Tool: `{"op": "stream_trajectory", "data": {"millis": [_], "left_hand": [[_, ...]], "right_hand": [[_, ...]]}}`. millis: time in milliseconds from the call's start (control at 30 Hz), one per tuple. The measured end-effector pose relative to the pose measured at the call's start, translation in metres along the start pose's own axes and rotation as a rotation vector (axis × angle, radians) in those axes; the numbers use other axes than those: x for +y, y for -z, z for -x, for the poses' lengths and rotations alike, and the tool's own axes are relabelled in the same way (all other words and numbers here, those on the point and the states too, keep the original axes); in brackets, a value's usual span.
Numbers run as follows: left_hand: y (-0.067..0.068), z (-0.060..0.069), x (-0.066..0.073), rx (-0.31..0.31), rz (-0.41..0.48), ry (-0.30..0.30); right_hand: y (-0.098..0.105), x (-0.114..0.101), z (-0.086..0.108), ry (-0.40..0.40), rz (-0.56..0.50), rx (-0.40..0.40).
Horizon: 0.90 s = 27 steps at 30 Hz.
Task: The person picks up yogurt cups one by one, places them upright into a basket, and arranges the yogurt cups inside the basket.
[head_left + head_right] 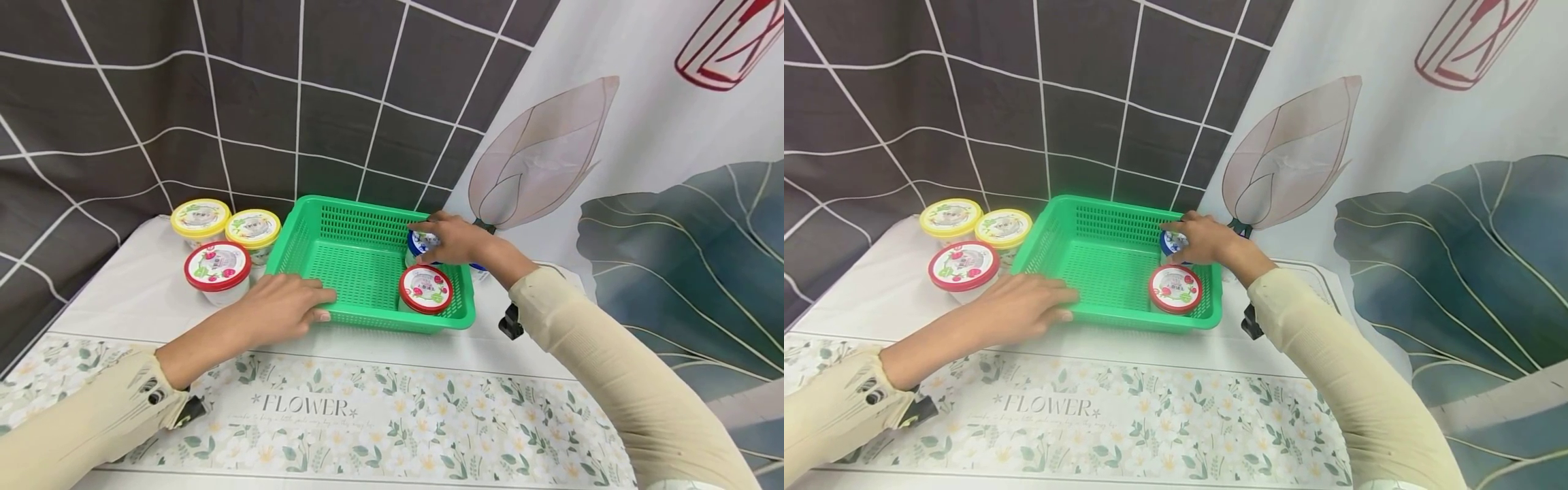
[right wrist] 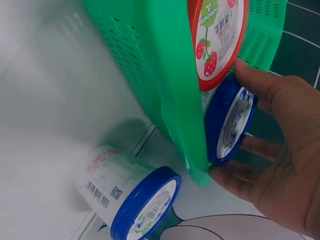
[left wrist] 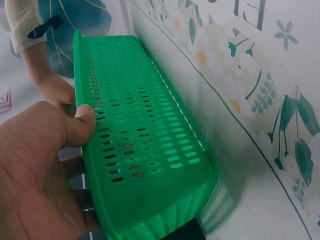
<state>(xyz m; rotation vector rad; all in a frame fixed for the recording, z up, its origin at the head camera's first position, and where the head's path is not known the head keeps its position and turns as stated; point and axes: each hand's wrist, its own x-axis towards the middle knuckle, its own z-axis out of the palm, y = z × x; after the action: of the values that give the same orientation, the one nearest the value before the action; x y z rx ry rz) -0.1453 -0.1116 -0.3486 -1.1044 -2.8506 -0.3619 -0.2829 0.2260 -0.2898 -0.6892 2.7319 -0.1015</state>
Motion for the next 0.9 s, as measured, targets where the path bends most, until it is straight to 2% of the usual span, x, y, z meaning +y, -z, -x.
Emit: {"op": "stream_trajectory", "data": {"millis": [400,900], "left_hand": [[-0.001,0.000,-0.001,0.005,-0.005,0.003],[-0.003,0.000,-0.001,0.014,-0.010,0.003]], "right_hand": [[-0.004,0.000,-0.008,0.007,-0.013,0.000],[-0.008,-0.001,-0.016,-0.033,0.012,-0.034]]}}
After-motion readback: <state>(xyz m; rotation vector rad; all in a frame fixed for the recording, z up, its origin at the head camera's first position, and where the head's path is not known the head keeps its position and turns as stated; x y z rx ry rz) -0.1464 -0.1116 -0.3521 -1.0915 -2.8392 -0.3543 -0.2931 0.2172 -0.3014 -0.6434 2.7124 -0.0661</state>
